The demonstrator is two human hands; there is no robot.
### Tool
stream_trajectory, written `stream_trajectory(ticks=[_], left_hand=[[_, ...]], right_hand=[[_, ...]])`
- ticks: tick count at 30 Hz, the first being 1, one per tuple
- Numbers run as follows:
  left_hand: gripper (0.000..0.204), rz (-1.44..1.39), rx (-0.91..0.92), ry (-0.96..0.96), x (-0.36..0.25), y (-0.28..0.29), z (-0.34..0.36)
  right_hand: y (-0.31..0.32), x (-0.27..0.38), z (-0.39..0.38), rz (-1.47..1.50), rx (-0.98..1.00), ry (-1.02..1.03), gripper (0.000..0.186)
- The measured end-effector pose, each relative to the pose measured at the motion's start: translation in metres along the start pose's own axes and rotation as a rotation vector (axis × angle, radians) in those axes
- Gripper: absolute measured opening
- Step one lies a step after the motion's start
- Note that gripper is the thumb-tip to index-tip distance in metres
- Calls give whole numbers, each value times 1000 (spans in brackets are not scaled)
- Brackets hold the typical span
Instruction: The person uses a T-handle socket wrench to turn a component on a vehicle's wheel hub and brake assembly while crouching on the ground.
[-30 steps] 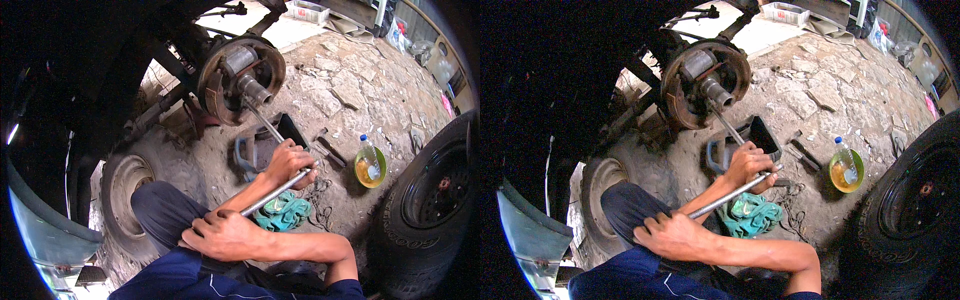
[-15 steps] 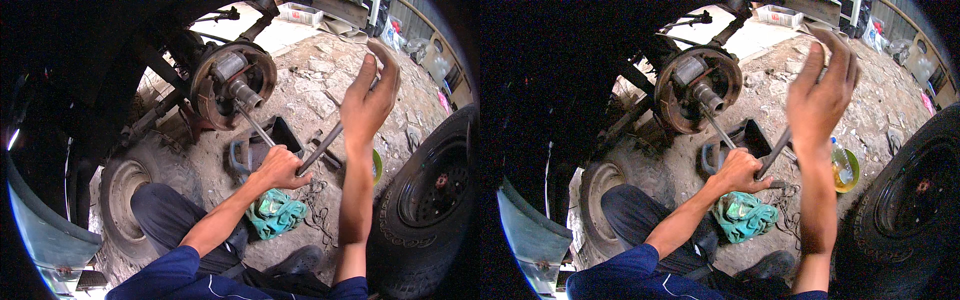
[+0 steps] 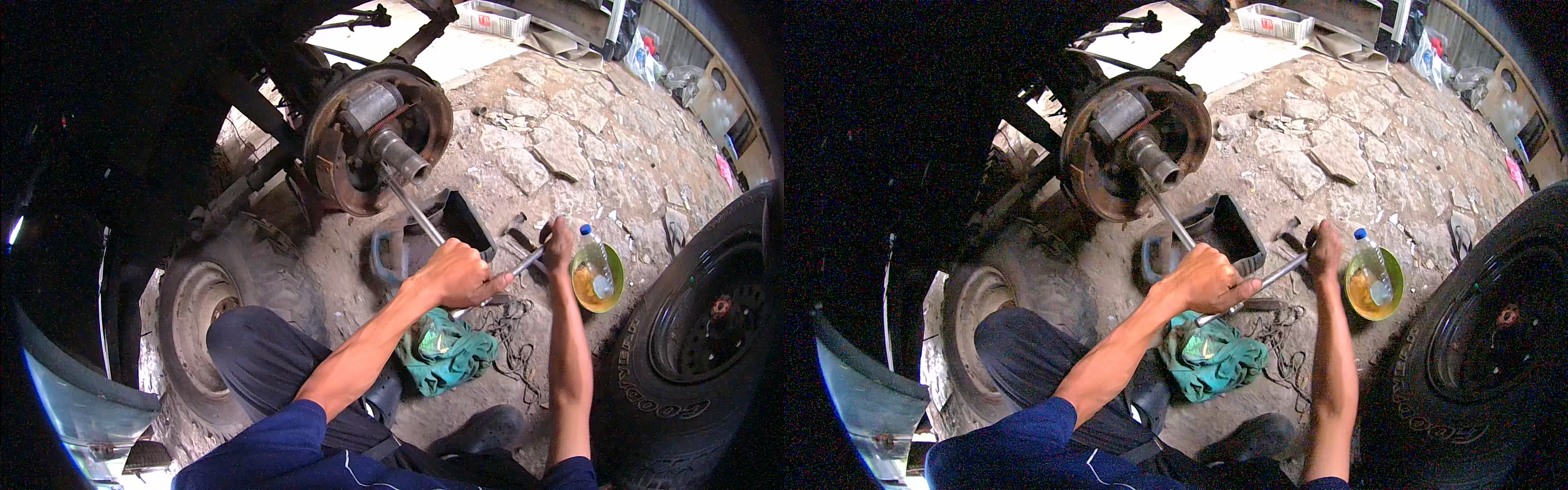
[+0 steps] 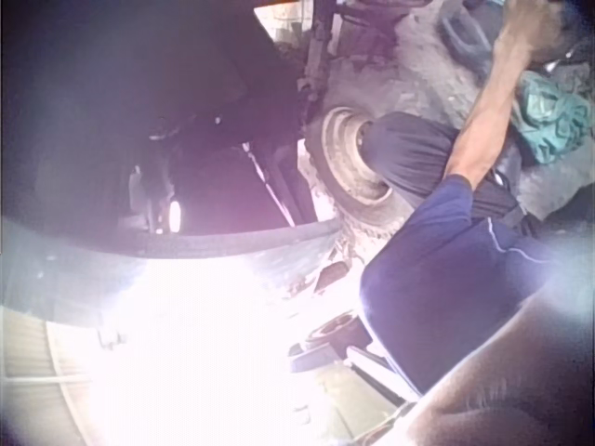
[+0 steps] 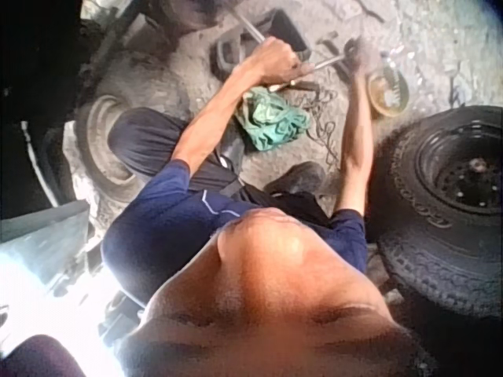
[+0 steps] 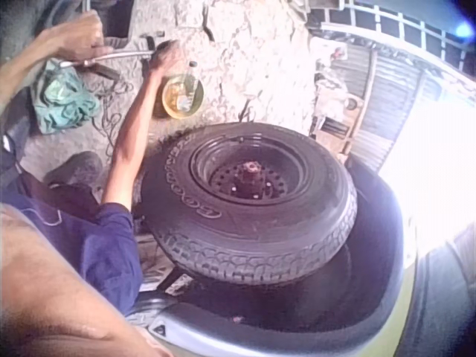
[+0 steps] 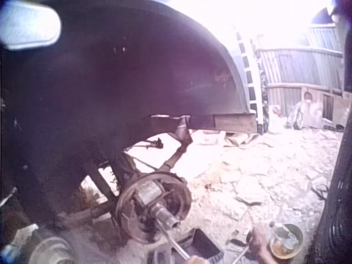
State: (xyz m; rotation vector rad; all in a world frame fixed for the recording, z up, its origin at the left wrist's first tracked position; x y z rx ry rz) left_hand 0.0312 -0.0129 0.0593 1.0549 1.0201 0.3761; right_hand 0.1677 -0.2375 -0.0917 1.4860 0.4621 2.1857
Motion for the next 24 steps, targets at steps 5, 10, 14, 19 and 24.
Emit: stream_trajectory(ticks=[5, 10, 14, 19, 24], left_hand=[[54, -19, -126, -36, 6, 2, 3], [45, -103, -352, -73, 10, 3, -1], [37, -136, -419, -133, 7, 7, 1], [24, -138, -542, -259, 11, 12, -3], [21, -158, -503, -252, 21, 22, -8]], right_hand=[[-86, -26, -104, 323, 42, -474, 67], [-131, 31, -200, 596, 53, -741, 63], [-145, 62, -261, 672, 83, -817, 64], [-138, 178, -300, 843, 31, -1063, 63], [-88, 273, -307, 982, 346, -924, 55]])
Point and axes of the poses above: each hand's wrist, its own z-axis towards the middle knuckle, its own y-axis out of the back of the hand, x = y × z, the point moved 2 cm from there along z, towards the middle knuckle, and after that the axes turned 12 degrees about -z, right-handed, at the moved point
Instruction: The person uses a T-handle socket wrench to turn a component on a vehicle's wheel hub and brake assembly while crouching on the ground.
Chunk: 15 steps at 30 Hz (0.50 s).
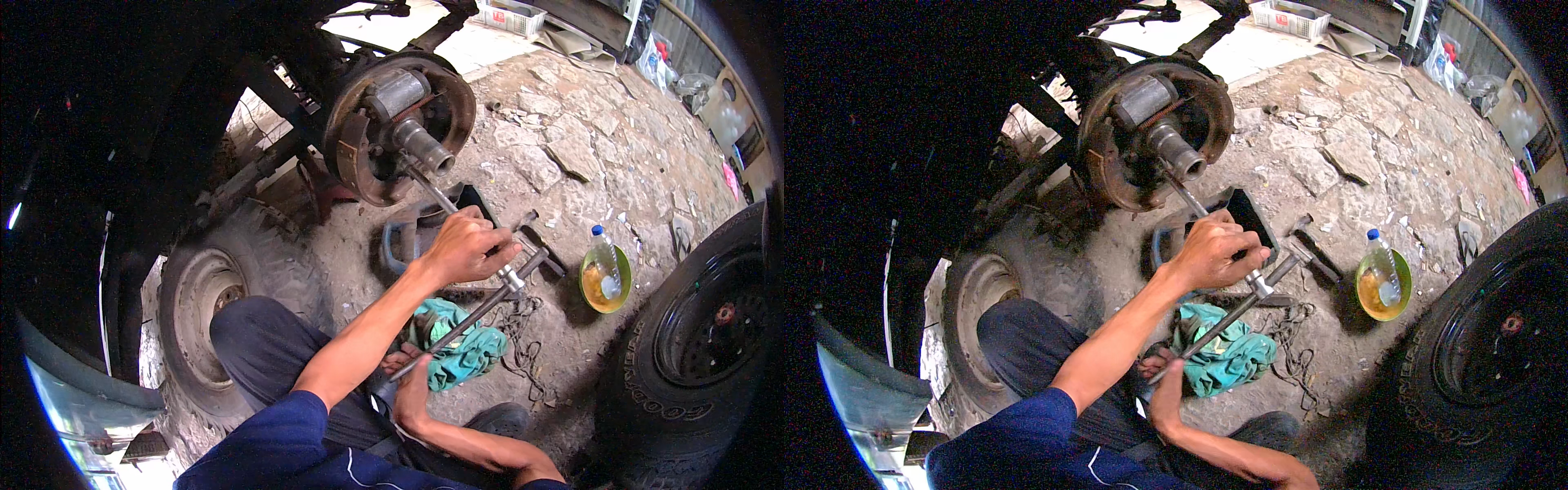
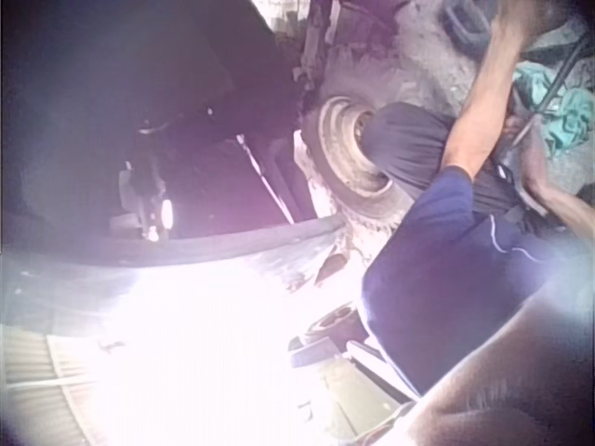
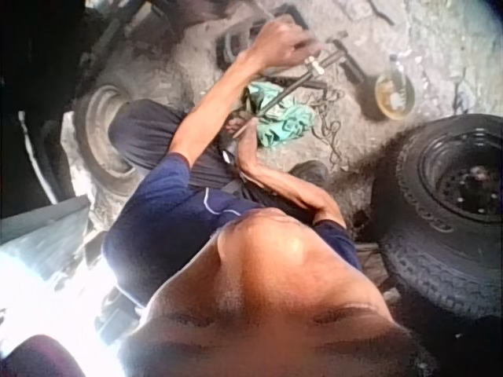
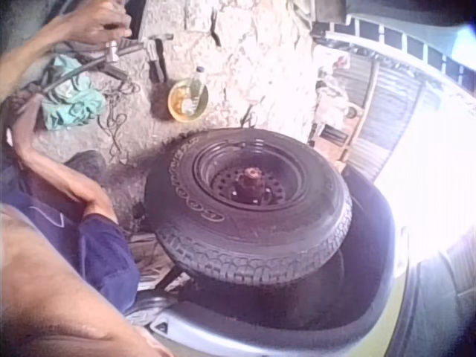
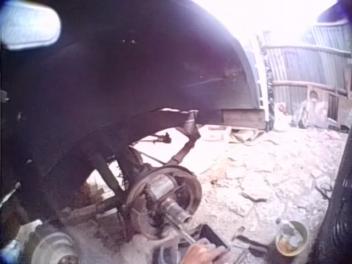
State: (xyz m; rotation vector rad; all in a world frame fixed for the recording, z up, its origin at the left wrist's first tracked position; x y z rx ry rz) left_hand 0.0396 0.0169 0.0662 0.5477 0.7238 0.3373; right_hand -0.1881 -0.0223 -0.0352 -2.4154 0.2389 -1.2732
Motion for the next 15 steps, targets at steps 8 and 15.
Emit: stream_trajectory(ticks=[8, 15], left_hand=[[17, -128, 170, -3, -5, 13, -8], [42, 50, 203, -9, -25, 8, -10]], right_hand=[[-16, 98, -58, -157, 604, -112, 59], [-32, 157, -74, -152, 870, 10, 70]])
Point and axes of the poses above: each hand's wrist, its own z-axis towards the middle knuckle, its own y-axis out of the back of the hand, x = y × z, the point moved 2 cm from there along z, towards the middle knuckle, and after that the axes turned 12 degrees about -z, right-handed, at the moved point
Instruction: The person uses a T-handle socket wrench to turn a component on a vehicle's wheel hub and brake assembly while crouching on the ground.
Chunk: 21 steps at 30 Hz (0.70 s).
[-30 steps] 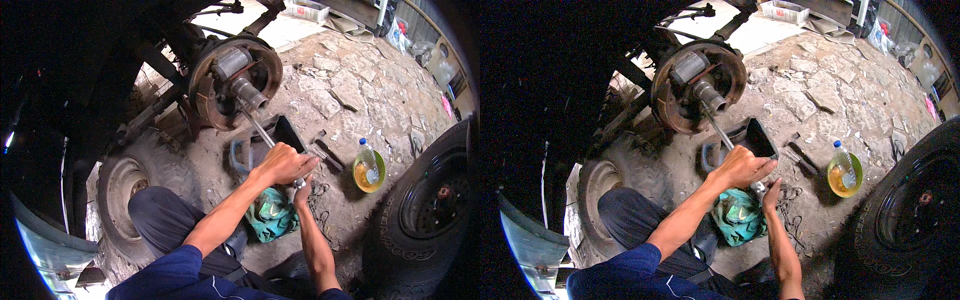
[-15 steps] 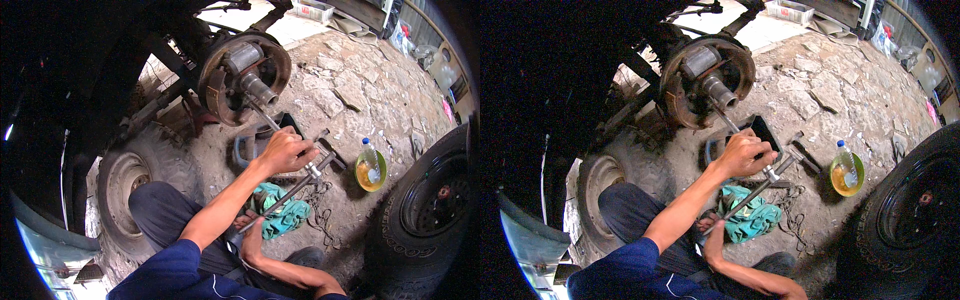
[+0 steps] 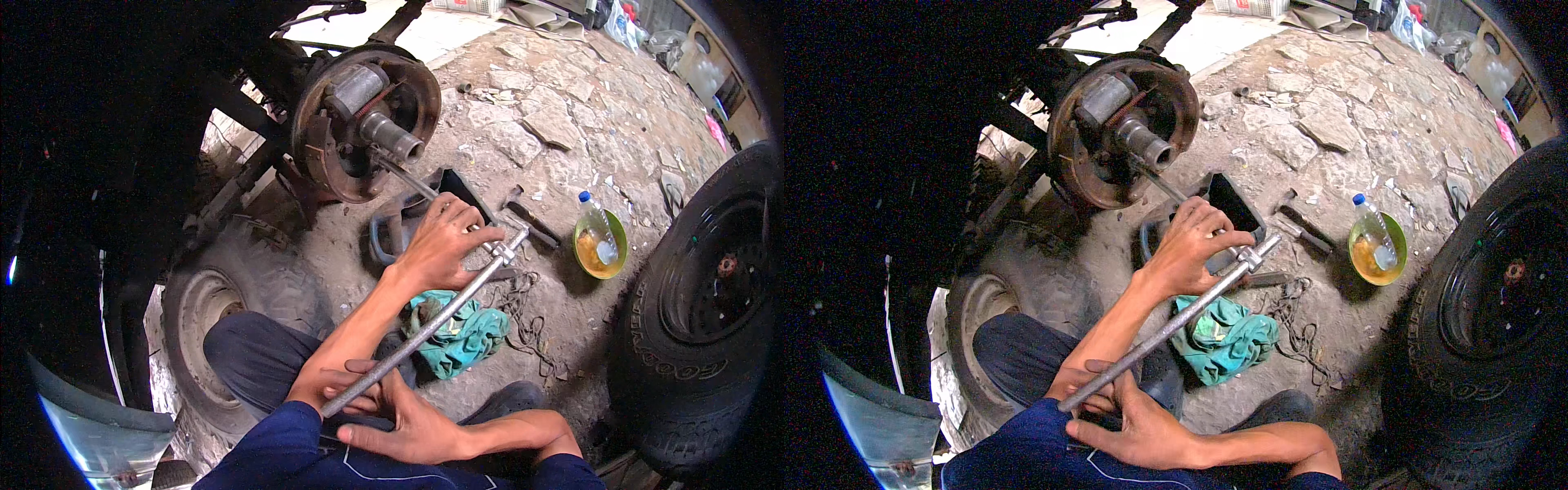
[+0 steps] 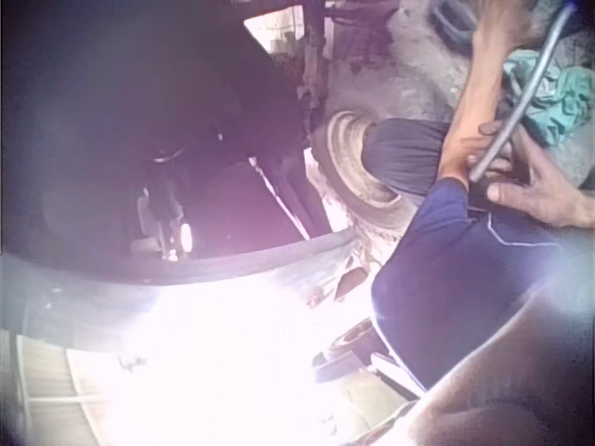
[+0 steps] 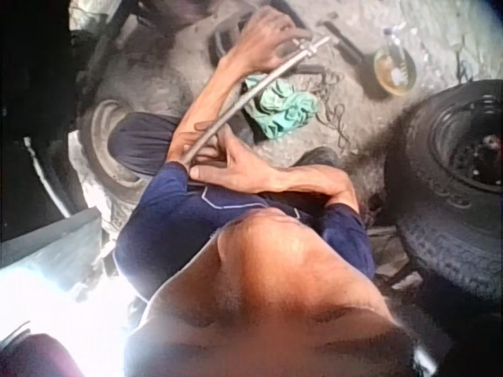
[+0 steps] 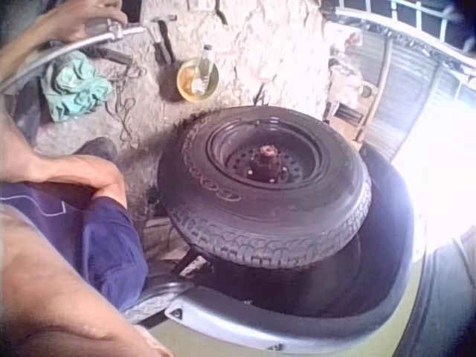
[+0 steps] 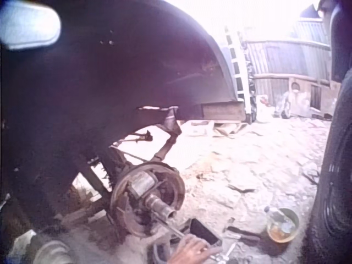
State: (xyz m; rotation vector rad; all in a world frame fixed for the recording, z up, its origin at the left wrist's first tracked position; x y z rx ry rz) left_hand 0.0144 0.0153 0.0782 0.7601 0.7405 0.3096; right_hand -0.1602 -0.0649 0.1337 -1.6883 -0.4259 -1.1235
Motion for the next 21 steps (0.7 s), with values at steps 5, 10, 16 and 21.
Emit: stream_trajectory(ticks=[5, 10, 16, 21], left_hand=[[58, 98, -86, 132, -7, -16, 9], [35, 193, -96, 63, -7, -29, 6], [34, 243, -80, 43, -6, -25, 2], [33, 205, -75, 57, -4, -30, 3]], right_hand=[[4, 22, 2, -474, -100, 88, 67], [27, 15, -1, -1126, -285, 169, 43], [11, 41, 1, -1628, -479, 902, 30], [-6, 25, 42, -1699, -64, 1013, 21]])
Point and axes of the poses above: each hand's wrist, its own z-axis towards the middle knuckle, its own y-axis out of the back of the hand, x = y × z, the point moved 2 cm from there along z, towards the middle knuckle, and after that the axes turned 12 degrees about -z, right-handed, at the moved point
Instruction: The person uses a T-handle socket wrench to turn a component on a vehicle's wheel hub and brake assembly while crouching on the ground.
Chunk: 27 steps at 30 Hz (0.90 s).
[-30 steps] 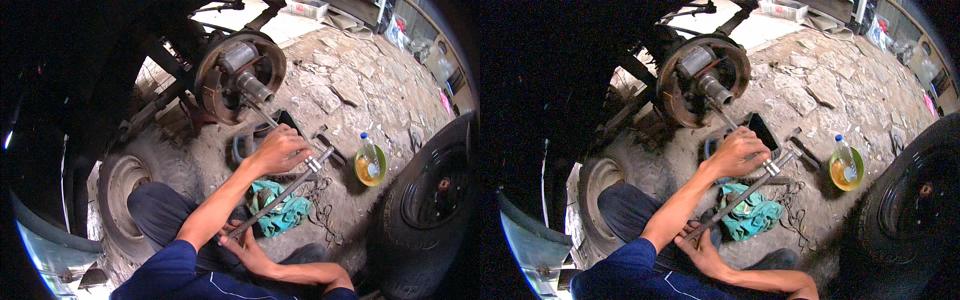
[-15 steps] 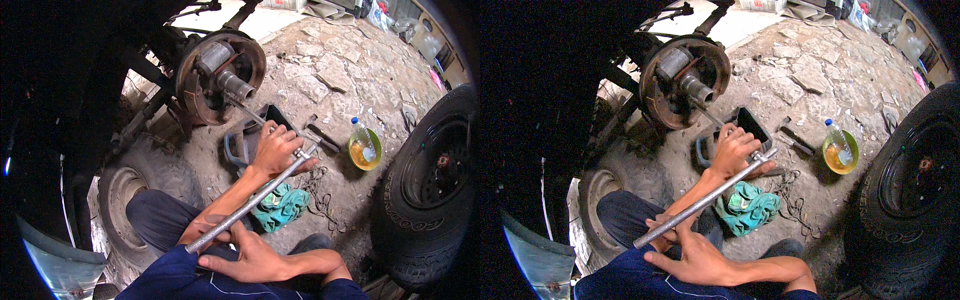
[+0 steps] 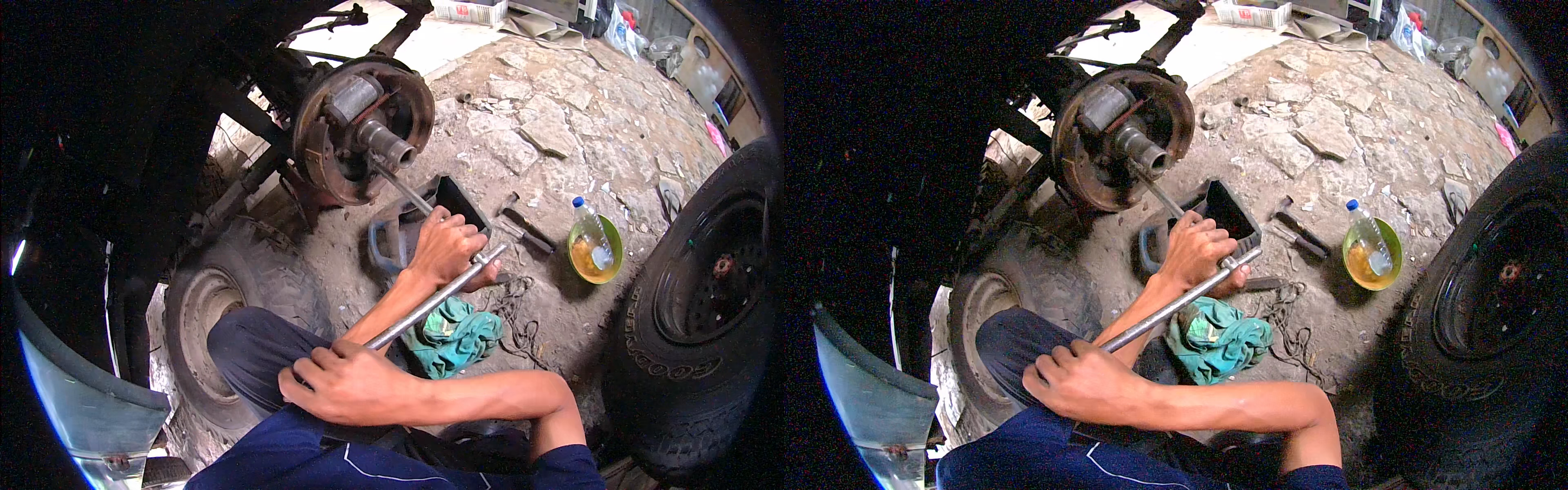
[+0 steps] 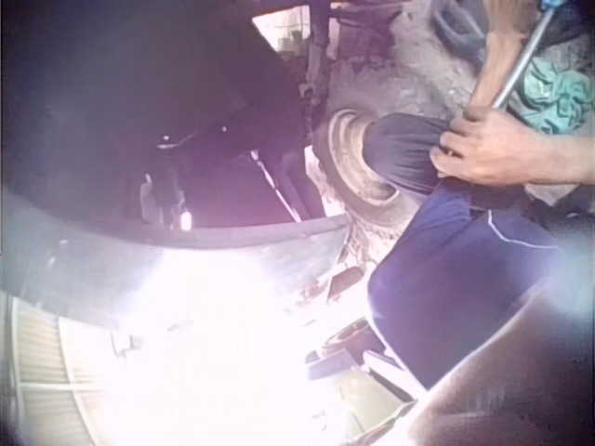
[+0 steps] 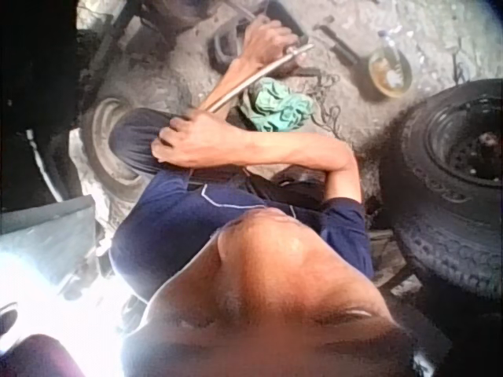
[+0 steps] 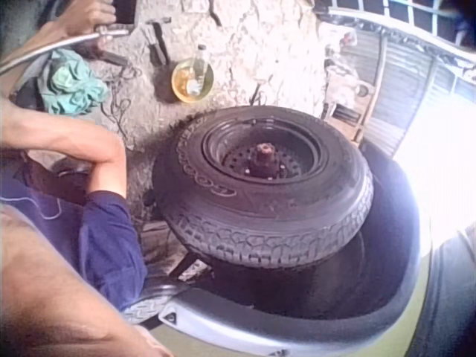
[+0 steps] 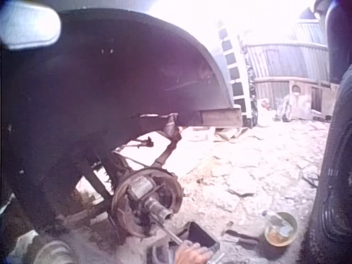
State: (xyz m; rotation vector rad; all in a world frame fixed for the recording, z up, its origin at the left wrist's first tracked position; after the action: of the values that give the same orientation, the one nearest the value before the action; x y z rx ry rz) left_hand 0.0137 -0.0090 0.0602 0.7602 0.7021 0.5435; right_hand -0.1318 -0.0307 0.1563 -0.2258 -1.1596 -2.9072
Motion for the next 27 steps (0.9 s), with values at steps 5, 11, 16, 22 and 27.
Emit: stream_trajectory(ticks=[5, 11, 16, 22, 27], left_hand=[[37, 6, 19, 25, -5, 3, 4], [36, -42, 27, 8, -4, -3, 5], [40, -114, 9, 12, -13, 20, 8], [41, -38, 135, 105, -4, 0, 7], [45, -121, 26, 16, 10, -8, -3]], right_hand=[[3, -7, 15, 0, -206, -20, 30], [65, -52, 42, -230, -384, -72, 20], [129, -143, 44, -473, -753, -510, 23], [160, -256, -40, -766, -854, -732, 20], [127, -304, -111, -937, -641, -537, 16]])
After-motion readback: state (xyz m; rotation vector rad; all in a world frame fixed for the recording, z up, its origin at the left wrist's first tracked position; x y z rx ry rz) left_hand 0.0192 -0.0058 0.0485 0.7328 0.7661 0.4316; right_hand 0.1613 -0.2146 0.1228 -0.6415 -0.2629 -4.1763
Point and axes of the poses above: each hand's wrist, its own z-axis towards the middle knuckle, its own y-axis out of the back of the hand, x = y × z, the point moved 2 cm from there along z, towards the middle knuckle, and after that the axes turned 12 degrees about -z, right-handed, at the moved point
